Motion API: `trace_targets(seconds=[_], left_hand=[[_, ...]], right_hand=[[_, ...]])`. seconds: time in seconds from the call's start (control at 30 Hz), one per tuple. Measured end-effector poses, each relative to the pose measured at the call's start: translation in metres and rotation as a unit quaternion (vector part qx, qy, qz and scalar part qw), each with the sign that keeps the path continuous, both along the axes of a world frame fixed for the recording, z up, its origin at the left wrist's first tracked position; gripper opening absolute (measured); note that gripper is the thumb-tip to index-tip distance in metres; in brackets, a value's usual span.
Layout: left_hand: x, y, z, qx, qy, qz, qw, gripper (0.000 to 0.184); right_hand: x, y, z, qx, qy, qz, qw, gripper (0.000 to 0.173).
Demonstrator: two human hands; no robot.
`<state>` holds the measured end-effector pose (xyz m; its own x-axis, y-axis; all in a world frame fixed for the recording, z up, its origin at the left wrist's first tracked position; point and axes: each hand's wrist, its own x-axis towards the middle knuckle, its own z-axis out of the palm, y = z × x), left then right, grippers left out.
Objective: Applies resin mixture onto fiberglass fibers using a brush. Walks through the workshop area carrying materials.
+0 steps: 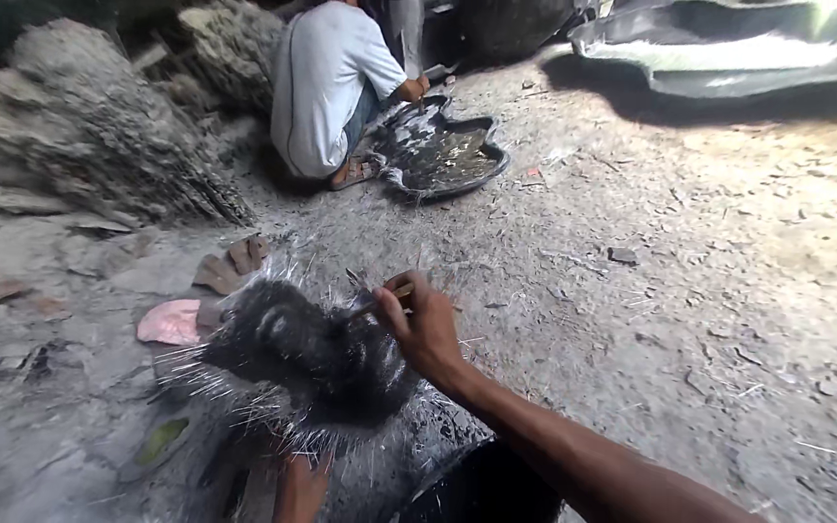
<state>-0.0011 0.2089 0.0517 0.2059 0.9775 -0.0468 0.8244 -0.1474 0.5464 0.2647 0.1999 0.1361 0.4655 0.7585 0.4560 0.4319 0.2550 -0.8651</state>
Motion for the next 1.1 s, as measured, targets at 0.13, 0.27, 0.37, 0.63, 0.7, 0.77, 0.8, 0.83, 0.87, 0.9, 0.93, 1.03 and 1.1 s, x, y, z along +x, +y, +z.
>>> trace_targets(seconds=[0.13, 0.27, 0.37, 0.63, 0.7, 0.77, 0.8, 0.83, 0.87, 0.9, 0.93, 1.03, 1.1], left_hand=[[0.003, -0.002, 0.002, 0.004, 0.042, -0.011, 0.999, 0.053], [-0.001, -0.004, -0.007, 0.045, 0.033, -0.031, 0.998, 0.049], [0.000, -0.001, -0.006, 0.045, 0.039, -0.038, 0.998, 0.051], [-0.004, 0.005, -0.016, 0.028, 0.007, -0.037, 0.999, 0.052], [-0.004, 0.003, -0.017, 0.024, 0.004, -0.038, 0.999, 0.051], [-0.002, 0.003, -0.016, 0.022, -0.003, -0.036, 0.999, 0.052], [-0.001, 0.003, -0.015, 0.020, -0.005, -0.036, 0.999, 0.052], [0.000, 0.003, -0.014, 0.016, -0.005, -0.035, 0.999, 0.053], [0.001, 0.002, -0.012, 0.000, -0.001, -0.031, 1.000, 0.053], [0.001, 0.002, -0.008, -0.024, 0.008, -0.027, 0.999, 0.053], [0.001, 0.003, -0.004, -0.051, 0.016, -0.026, 0.998, 0.052], [0.002, 0.006, 0.001, -0.083, 0.022, -0.034, 0.996, 0.053], [0.001, 0.006, 0.000, -0.091, 0.015, -0.043, 0.995, 0.051]], right_hand=[[-0.009, 0.012, -0.007, -0.001, 0.025, 0.010, 1.000, 0.025], [-0.002, 0.017, -0.006, -0.003, 0.024, 0.027, 0.999, 0.025], [0.017, 0.023, 0.015, -0.048, -0.064, 0.028, 0.996, 0.027], [0.013, 0.051, 0.015, -0.057, -0.177, 0.061, 0.981, 0.028], [0.014, 0.049, 0.018, -0.063, -0.160, 0.058, 0.983, 0.029], [0.013, 0.051, 0.016, -0.050, -0.167, 0.056, 0.983, 0.028], [0.012, 0.052, 0.018, -0.052, -0.173, 0.062, 0.982, 0.028], [0.012, 0.052, 0.020, -0.055, -0.177, 0.070, 0.980, 0.028], [0.011, 0.053, 0.023, -0.060, -0.181, 0.079, 0.978, 0.028], [0.009, 0.055, 0.026, -0.063, -0.191, 0.088, 0.976, 0.028], [0.010, 0.057, 0.030, -0.068, -0.208, 0.099, 0.971, 0.028], [0.018, 0.053, 0.053, -0.082, -0.274, 0.128, 0.950, 0.028], [0.021, 0.052, 0.060, -0.065, -0.327, 0.129, 0.934, 0.025]])
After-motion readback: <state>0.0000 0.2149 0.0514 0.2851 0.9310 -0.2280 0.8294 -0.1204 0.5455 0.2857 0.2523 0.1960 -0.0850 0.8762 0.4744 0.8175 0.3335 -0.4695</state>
